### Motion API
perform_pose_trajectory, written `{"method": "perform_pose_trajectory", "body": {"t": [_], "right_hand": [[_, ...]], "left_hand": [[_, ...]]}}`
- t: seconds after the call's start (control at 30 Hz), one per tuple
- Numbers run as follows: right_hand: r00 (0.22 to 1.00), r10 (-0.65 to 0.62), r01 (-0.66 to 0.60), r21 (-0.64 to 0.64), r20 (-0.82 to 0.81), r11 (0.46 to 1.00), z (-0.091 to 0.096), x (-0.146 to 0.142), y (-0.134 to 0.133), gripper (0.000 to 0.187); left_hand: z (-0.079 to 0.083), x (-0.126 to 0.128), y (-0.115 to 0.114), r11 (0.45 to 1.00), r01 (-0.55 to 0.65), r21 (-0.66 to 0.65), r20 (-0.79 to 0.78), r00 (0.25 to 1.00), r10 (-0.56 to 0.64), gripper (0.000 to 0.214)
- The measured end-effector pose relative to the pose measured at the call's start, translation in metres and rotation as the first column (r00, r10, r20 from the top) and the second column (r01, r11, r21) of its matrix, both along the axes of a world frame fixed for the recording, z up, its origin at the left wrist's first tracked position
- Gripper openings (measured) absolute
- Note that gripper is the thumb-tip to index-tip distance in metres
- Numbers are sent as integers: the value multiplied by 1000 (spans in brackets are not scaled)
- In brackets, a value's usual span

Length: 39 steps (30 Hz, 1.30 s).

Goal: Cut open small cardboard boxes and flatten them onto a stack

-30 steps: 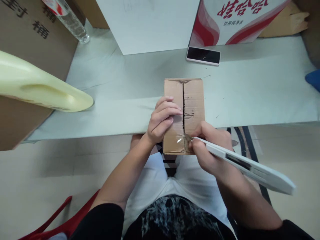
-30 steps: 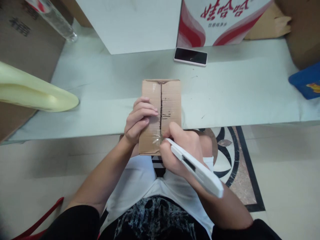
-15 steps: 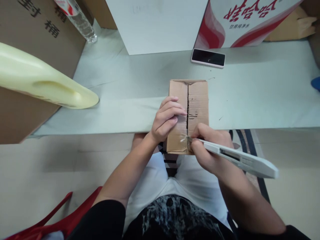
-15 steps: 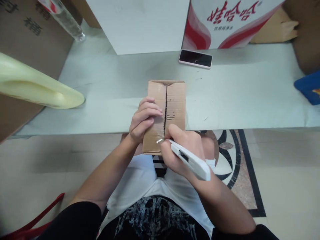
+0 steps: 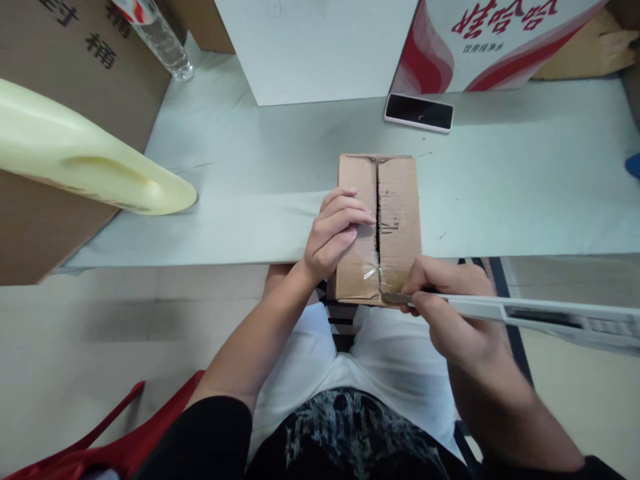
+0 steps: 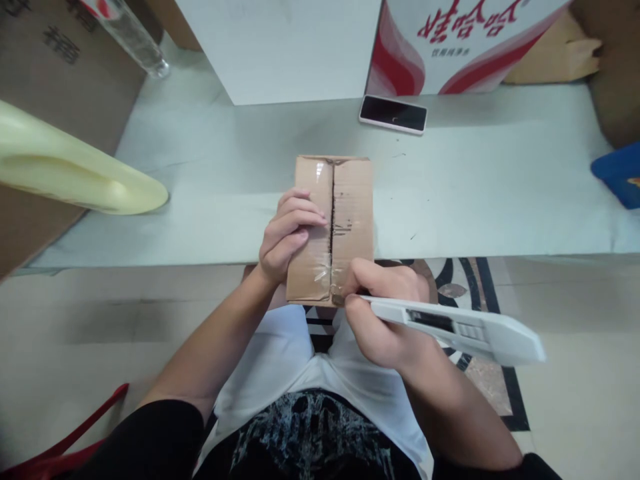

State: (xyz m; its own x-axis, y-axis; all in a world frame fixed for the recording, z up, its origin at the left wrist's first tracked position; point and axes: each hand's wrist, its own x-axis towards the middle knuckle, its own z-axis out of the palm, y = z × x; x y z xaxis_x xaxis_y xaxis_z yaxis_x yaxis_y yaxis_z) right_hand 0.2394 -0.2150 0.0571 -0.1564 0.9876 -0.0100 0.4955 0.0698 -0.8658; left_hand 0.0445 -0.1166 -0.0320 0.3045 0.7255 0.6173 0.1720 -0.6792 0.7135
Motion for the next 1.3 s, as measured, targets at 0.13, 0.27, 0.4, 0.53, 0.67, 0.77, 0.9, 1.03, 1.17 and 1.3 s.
{"method": "perform_pose_trajectory", "body": {"t": [0.13, 0.27, 0.4, 0.53, 0.67, 0.77, 0.9, 1.03, 1.17, 1.3], "right_hand": [[976, -118, 154, 195, -180, 969, -10, 5, -9, 19], [997, -58, 75, 460, -53, 885, -26, 6, -11, 32], [972, 44, -155, 495, 229, 855, -40, 5, -9, 25], [991, -1, -58, 428, 135, 902, -53, 3, -11, 35], [998, -57, 39, 416, 30, 909, -59, 2, -14, 36], [995, -89, 64, 436, 38, 898, -59, 0, -14, 32], [994, -97, 67, 441, 47, 895, -57, -3, -13, 29], [994, -95, 64, 454, 47, 889, -55, -3, -13, 27], [995, -87, 51, 465, 56, 884, -52, -4, -10, 27], [995, -82, 44, 460, 62, 887, -49, -4, -8, 25]], "left_hand": [[0, 0, 1, 999, 30, 13, 31, 999, -30, 29], [1, 0, 1, 998, 55, 28, 60, 997, -56, 25], [2, 0, 1, 998, 62, 24, 81, 995, -64, 24], [3, -4, 1, 999, 42, -8, 19, 999, -42, 27], [11, -15, 0, 996, 74, -48, -76, 994, -77, 23], [26, -20, -7, 991, 119, -53, -175, 976, -127, 15], [47, -17, -19, 990, 139, -29, -352, 925, -141, 8], [58, -11, -22, 986, 158, -48, -417, 894, -164, 4], [58, -9, -21, 991, 108, -73, -420, 898, -129, 9], [52, -7, -23, 993, 56, -100, -411, 907, -92, 9]]}}
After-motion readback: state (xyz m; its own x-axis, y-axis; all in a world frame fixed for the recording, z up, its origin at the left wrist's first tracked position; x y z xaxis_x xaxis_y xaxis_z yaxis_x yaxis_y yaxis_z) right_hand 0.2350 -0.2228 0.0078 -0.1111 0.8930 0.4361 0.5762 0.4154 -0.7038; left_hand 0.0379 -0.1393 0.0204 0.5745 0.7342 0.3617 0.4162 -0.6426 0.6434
